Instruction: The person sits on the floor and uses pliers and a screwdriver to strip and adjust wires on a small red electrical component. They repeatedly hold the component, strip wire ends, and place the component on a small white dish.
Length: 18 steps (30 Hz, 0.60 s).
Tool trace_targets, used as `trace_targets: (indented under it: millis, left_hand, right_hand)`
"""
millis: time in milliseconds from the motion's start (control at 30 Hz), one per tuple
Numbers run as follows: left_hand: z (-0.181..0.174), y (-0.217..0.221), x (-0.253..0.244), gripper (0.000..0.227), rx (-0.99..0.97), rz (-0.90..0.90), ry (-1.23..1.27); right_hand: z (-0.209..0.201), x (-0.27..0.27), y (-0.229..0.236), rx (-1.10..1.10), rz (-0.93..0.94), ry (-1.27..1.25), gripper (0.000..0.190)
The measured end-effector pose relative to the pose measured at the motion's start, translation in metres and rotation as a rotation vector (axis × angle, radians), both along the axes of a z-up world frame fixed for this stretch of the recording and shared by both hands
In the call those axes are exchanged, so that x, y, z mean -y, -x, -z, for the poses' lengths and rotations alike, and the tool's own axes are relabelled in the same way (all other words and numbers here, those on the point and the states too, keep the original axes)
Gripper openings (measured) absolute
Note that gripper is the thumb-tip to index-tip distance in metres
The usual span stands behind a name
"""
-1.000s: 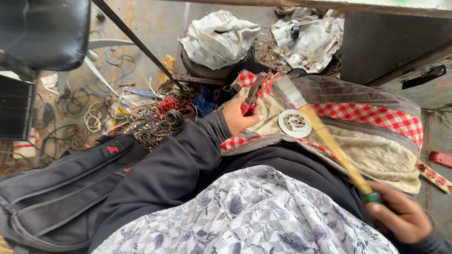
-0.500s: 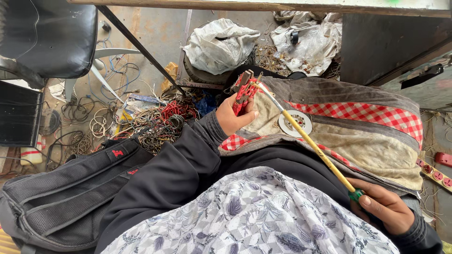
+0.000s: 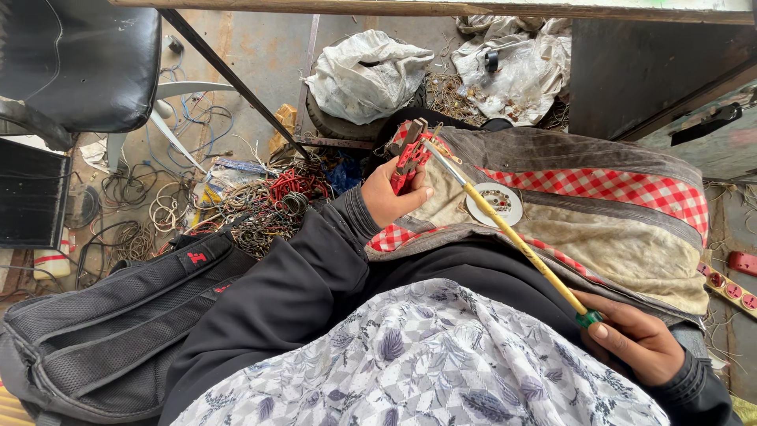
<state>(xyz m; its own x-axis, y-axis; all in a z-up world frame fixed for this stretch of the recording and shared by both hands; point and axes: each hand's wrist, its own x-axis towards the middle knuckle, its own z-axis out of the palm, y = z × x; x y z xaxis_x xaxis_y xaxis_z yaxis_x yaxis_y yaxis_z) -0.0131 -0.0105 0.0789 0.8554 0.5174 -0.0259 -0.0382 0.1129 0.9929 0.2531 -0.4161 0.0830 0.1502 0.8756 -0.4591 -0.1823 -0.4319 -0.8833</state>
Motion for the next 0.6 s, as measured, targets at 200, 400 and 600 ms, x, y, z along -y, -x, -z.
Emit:
trace_targets:
  millis: [200,400,600]
  left_hand:
    - [-0.002,0.000,0.001,0.029,-0.012,0.012,-0.021]
    - [0.003,0.002,-0.002,0.029,-0.081,0.024,-0.089]
    - [0.051,0.000,0.014,0.024,-0.320,0.019,-0.132]
  right_hand:
    - [-0.001,-0.001,0.002,0.005,0.022,-0.014,0.055]
    - [-0.011,-0.006,0.003,-0.044,0.029,0.022,0.055]
    - [-0.028,-0.021,-0.011,-0.203,0.125,0.412,0.052]
